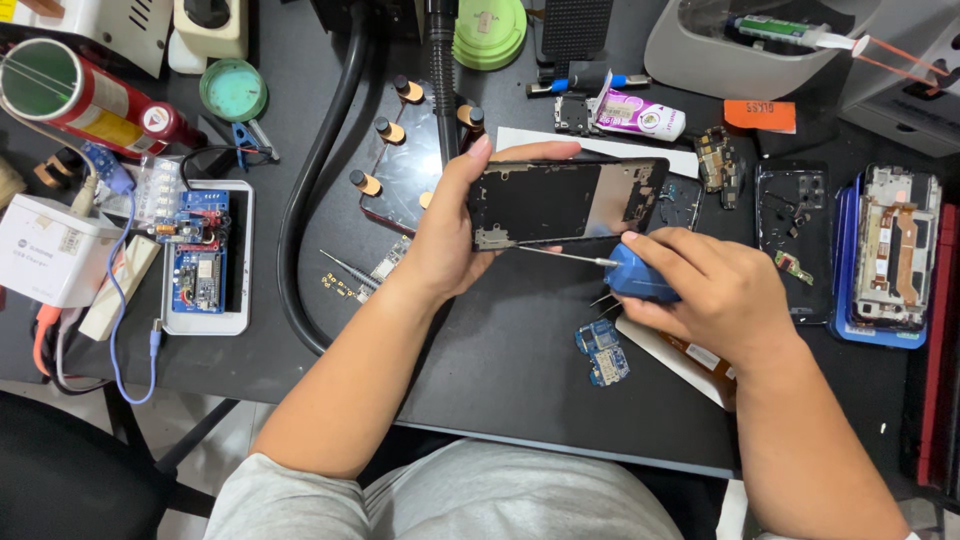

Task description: The person uses a blue electric screwdriver to remove screws from a disassembled smartphone frame. They repeatedly change the screwdriver bit and continue unscrewing various locations on the frame while holding it in their left hand.

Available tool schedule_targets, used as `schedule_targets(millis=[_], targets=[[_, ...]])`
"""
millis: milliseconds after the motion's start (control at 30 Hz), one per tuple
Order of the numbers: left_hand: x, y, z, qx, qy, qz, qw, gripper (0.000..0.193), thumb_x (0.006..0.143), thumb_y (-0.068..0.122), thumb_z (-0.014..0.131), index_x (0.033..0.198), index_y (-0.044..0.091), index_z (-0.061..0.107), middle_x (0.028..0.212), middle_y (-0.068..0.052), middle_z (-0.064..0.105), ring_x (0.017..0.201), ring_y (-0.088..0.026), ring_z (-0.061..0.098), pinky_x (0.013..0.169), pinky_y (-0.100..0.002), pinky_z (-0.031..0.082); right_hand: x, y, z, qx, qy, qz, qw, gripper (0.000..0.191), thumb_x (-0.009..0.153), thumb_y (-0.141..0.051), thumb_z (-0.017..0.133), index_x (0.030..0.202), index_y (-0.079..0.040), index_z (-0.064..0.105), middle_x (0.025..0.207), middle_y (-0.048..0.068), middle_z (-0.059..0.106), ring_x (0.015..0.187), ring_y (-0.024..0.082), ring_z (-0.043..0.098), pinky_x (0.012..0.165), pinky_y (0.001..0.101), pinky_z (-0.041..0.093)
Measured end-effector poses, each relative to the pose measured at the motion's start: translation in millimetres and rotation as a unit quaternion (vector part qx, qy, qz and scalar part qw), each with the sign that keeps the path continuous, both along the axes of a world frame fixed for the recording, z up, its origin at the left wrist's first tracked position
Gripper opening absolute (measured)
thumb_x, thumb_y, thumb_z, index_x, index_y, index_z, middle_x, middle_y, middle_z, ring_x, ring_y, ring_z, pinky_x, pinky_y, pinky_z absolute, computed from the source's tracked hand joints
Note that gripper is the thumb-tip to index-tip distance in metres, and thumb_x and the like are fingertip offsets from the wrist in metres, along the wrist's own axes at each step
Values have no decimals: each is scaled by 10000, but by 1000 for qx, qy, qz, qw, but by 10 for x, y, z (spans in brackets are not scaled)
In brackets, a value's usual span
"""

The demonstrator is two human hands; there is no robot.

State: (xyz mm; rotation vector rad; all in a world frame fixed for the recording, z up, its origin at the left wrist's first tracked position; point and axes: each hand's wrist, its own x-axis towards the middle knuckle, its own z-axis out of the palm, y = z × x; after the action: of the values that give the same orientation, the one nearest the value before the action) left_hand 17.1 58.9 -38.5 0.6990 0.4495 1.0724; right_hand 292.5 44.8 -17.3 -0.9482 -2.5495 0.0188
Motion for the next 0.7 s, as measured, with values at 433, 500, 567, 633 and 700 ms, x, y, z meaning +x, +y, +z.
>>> schedule_targets(millis=[433,500,567,633,700], targets=[[-8,12,-10,21,-24,19,999,676,1135,452,257,1496,-48,534,1298,-165,680,1084,-250,682,923,-408,592,45,2,-26,-8,40,-23,999,565,720,-346,894,1171,-71,693,1033,92,711,810,269,719,700,361,579],[-41,28,5,34,-23,27,999,677,1132,450,248,1491,-47,534,1300,-166,683,1096,-263,687,937,-413,599,91,28,-15,3,20,-45,999,563,720,-359,906,1159,-74,701,1032,93,717,787,272,720,677,360,574],[-88,45,24,34,-19,37,999,680,1129,449,242,1486,-48,538,1285,-171,688,1097,-275,694,931,-425,607,165,36,18,8,7,-66,998,564,709,-350,905,1159,-71,711,1035,93,714,787,275,715,698,365,576],[-144,61,47,22,-11,50,998,684,1126,447,240,1479,-52,546,1254,-180,695,1086,-286,703,905,-443,618,225,52,35,17,3,-78,997,545,715,-333,905,1156,-69,722,1042,87,714,792,271,711,709,363,574],[-202,76,72,26,-2,56,998,682,1126,445,245,1460,-59,559,1213,-191,702,1060,-299,714,879,-460,627,264,78,30,32,9,-81,996,508,739,-310,907,1150,-68,733,1053,75,718,802,261,709,711,353,567]])
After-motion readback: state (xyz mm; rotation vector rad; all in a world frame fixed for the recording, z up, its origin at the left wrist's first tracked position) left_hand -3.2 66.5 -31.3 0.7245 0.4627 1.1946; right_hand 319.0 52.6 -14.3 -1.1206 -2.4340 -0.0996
